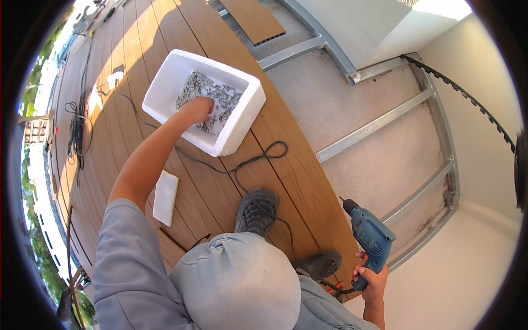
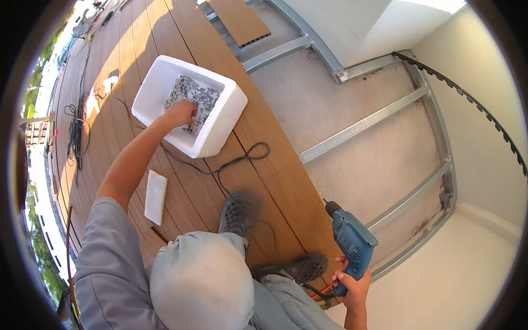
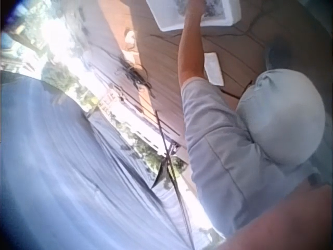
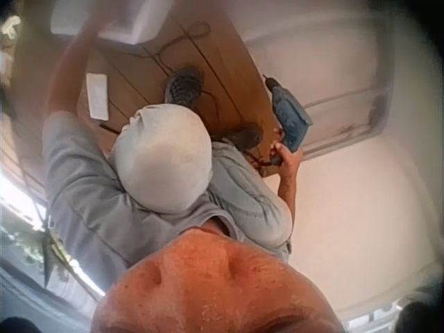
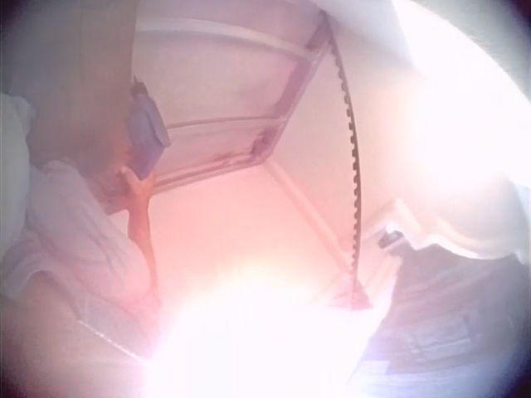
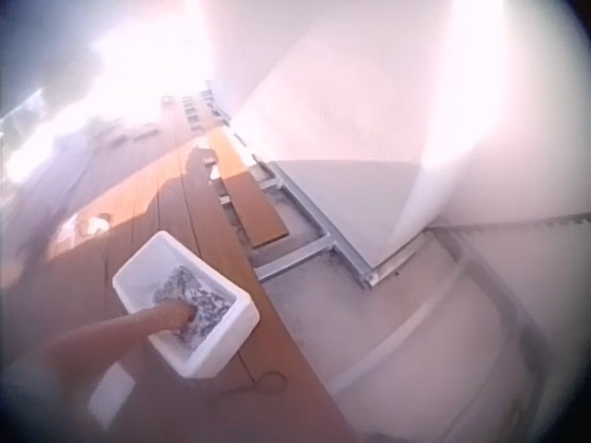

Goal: The person installs wood-textured deck flooring boards by aligning them, using a hammer and a protective block to tap them into place, and then securing them to the metal frame using a drill and screws.

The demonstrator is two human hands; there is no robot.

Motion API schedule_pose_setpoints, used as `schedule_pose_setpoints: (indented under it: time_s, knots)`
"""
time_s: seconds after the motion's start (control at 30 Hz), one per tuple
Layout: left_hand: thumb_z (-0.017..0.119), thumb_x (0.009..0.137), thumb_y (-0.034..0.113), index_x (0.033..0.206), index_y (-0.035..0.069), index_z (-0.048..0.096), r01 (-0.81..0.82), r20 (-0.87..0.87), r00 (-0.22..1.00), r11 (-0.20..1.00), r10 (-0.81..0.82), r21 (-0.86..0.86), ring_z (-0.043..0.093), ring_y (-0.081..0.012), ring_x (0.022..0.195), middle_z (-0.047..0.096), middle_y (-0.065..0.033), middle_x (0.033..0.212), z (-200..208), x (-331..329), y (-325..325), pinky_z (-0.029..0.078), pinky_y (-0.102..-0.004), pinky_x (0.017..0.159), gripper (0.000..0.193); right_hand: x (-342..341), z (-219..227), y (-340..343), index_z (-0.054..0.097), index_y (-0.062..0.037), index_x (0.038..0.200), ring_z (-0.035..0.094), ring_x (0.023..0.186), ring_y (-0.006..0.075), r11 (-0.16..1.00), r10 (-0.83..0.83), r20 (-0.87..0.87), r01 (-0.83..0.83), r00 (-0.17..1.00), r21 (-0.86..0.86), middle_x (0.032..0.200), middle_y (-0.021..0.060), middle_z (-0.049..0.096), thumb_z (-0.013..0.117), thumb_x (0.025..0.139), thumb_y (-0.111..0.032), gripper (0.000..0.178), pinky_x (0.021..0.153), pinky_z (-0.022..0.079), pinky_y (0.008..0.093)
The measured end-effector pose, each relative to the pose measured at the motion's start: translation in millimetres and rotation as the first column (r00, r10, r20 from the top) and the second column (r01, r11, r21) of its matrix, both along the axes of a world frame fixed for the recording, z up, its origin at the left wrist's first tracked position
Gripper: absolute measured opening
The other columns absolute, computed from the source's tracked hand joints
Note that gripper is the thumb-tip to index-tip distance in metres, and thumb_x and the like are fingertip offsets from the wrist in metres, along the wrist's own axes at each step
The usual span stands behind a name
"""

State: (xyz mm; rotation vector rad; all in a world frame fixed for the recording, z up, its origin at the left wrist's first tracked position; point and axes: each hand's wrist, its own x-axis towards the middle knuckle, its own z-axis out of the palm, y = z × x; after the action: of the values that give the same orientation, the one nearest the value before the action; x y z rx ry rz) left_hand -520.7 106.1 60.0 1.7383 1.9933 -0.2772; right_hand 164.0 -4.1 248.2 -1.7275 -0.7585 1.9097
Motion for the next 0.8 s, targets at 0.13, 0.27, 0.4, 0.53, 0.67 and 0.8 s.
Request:
schedule_pose_setpoints:
  time_s: [0.13, 0.27, 0.4, 0.53, 0.67, 0.8]
  knots:
    - [0.084, 0.073, 0.014, 0.091, 0.007, 0.074, 0.009, -0.022, 1.000, 1.000, -0.009, -0.030, 0.071, -0.0354, 0.089, 0.074, -0.0142, 0.088, -5, -2, 5, 0.055, -0.0466, 0.078, 0.022, -1, 0, -15, 0.059, 0.0086, 0.109, 0.067, 0.070, 0.0219, 0.997, -0.073, -0.013, 0.073, 0.997, -0.016, 0.117, 0.0242, 0.066, 0.069, 0.078, -0.006, 0.036, 0.061, 0.054, 0.0334]
    - [0.083, 0.075, 0.015, 0.089, 0.008, 0.075, 0.019, 0.034, 0.999, 0.998, -0.017, -0.054, 0.072, -0.0352, 0.093, 0.075, -0.0143, 0.090, -1, 7, 6, 0.056, -0.0461, 0.080, 0.018, 2, -4, -20, 0.058, 0.0091, 0.111, 0.067, 0.072, 0.0216, 0.999, -0.028, -0.052, 0.026, 0.998, -0.037, 0.116, 0.0248, 0.065, 0.069, 0.078, -0.005, 0.037, 0.061, 0.054, 0.0336]
    - [0.084, 0.073, 0.015, 0.088, 0.007, 0.074, 0.041, 0.041, 0.998, 0.997, -0.038, -0.070, 0.072, -0.0346, 0.088, 0.075, -0.0147, 0.089, 0, 4, 6, 0.056, -0.0462, 0.077, 0.020, -4, -7, -20, 0.057, 0.0092, 0.112, 0.067, 0.073, 0.0214, 0.999, -0.014, -0.103, 0.010, 0.995, -0.037, 0.116, 0.0257, 0.066, 0.070, 0.078, -0.005, 0.038, 0.062, 0.055, 0.0337]
    - [0.081, 0.074, 0.013, 0.088, 0.006, 0.074, 0.093, 0.003, 0.996, 0.995, -0.093, -0.046, 0.072, -0.0360, 0.089, 0.075, -0.0166, 0.090, -3, 3, 8, 0.056, -0.0475, 0.077, 0.017, -8, -8, -18, 0.057, 0.0089, 0.112, 0.067, 0.074, 0.0207, 0.999, 0.017, -0.135, -0.022, 0.991, -0.037, 0.115, 0.0259, 0.066, 0.072, 0.080, -0.006, 0.039, 0.063, 0.055, 0.0332]
    - [0.073, 0.076, 0.009, 0.089, 0.005, 0.073, 0.204, -0.092, 0.973, 0.974, -0.213, -0.100, 0.071, -0.0396, 0.093, 0.074, -0.0197, 0.092, 4, 23, 11, 0.056, -0.0497, 0.081, 0.013, -5, -7, -17, 0.058, 0.0097, 0.116, 0.067, 0.074, 0.0198, 1.000, 0.001, -0.118, -0.002, 0.993, -0.009, 0.114, 0.0243, 0.067, 0.072, 0.081, -0.005, 0.041, 0.063, 0.054, 0.0323]
    - [0.070, 0.078, 0.008, 0.090, 0.004, 0.070, 0.202, -0.173, 0.968, 0.975, -0.183, 0.096, 0.069, -0.0433, 0.091, 0.072, -0.0207, 0.094, 24, 7, 9, 0.056, -0.0509, 0.080, 0.013, 5, 1, -17, 0.060, 0.0107, 0.124, 0.070, 0.078, 0.0187, 0.998, 0.063, -0.096, -0.061, 0.993, 0.023, 0.115, 0.0212, 0.071, 0.069, 0.082, -0.004, 0.045, 0.066, 0.056, 0.0315]
